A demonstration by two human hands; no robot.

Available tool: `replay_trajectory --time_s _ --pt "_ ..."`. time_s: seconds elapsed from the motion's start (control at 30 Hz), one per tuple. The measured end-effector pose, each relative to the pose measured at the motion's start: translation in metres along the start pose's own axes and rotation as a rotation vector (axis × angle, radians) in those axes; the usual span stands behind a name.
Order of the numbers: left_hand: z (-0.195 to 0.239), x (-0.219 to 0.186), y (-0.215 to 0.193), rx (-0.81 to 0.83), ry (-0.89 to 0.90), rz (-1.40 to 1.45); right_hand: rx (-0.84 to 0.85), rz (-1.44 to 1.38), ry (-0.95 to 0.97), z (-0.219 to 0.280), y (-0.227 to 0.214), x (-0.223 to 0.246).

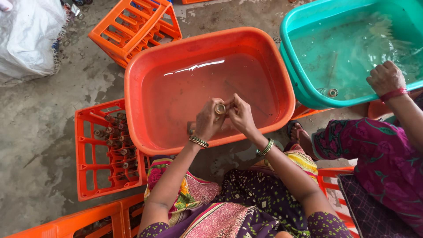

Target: The person washes glass bottles by hand, submerging them in a red basin filled with water, scrubbing the exterior, and rinsing them in a green basin. The person handles multiple bottles one at a time and places some into an orange crate.

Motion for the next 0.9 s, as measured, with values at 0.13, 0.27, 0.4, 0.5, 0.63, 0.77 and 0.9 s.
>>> replay_trajectory --time_s 0.13,0.27,0.4,0.5,0.63,0.77,0.9 --pt "-0.001 0.005 0.002 0.001 -0.081 0.008 0.172 -0.183 0.063 -0.003 -0.008 0.020" --pt "0.001 0.008 0.007 0.006 -0.143 -0.010 0.139 -0.067 0.002 -0.004 -0.008 0.033" --pt "0.002 0.006 0.008 -0.013 -0.058 0.025 0.018 0.138 -0.095 -0.005 0.000 0.031" --pt "0.001 0.005 0.008 -0.012 -0.055 0.039 -0.022 0.171 -0.187 -0.004 -0.002 0.030" --pt "-0.001 0.010 0.006 -0.027 -0.189 0.021 0.022 -0.079 -0.118 0.000 -0.005 0.033" --pt "0.000 0.009 0.007 -0.104 -0.185 -0.050 -0.085 -0.092 -0.060 0.007 0.000 0.030" --pt "0.002 0.002 0.008 -0.178 -0.138 -0.155 -0.183 -0.088 -0.019 0.006 0.006 0.020"
Point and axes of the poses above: each hand's wrist, its own z-axis away from the middle knuckle, its own y-axis out of the palm, x = y × z, the point moved 3 cm from there along -z, towards the middle knuckle, and after that the axes turned 12 degrees about -x, right-handed, at the moved point
